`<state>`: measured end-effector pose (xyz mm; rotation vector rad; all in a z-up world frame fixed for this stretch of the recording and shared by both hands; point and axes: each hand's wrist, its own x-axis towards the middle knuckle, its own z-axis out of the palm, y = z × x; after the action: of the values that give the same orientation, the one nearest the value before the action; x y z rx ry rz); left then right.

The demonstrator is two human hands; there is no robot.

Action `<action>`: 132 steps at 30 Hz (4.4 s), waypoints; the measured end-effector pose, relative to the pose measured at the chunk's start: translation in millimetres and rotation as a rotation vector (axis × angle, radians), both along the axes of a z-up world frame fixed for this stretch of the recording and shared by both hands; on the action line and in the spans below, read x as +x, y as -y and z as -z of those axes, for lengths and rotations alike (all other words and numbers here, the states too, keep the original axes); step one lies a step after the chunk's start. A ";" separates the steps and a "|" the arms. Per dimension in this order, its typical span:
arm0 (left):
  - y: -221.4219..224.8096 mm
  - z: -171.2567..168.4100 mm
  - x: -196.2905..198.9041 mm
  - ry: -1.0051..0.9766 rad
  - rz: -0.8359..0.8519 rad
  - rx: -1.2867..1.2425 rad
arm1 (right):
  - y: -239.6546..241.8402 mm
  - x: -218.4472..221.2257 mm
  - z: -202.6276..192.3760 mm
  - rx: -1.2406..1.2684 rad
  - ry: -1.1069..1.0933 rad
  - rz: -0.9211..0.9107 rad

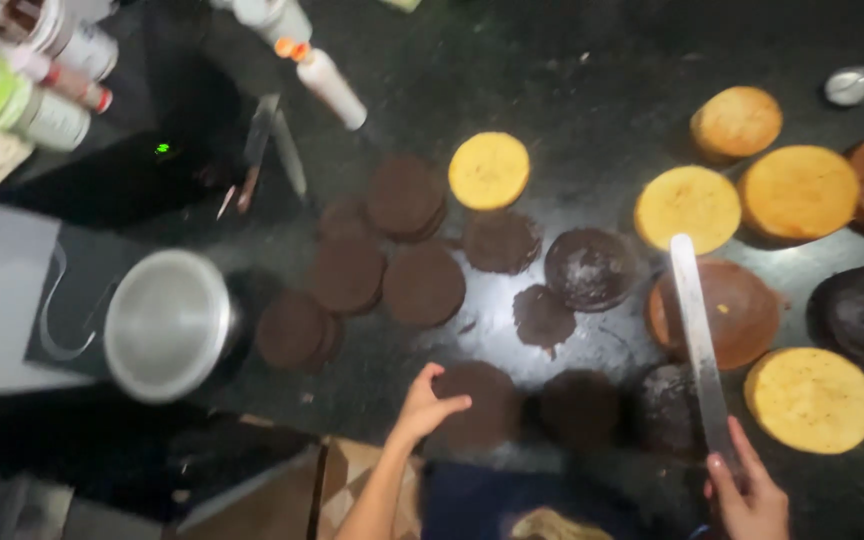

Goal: The person slices round chocolate and yellow cake layers horizontally in half using a long knife, holding each layer steady with one hand while cutting. They move finished halves aside and work through multiple layers one at a time on the counter.

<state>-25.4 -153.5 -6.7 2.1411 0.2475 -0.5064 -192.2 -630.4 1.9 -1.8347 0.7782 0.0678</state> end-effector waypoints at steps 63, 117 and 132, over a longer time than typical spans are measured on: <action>20.6 13.5 -32.4 0.670 0.071 0.165 | -263.4 -45.2 42.5 0.470 0.056 -0.135; 12.8 37.5 -14.2 0.562 -0.034 -0.081 | -260.0 -40.7 43.1 0.372 0.124 -0.105; -20.8 -1.9 -42.3 0.746 0.059 0.217 | -276.6 -58.6 19.1 0.330 0.045 -0.085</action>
<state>-67.7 -132.7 -4.9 2.3915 -0.1893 0.3180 -250.8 -353.8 -17.2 -1.5493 0.6166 0.1970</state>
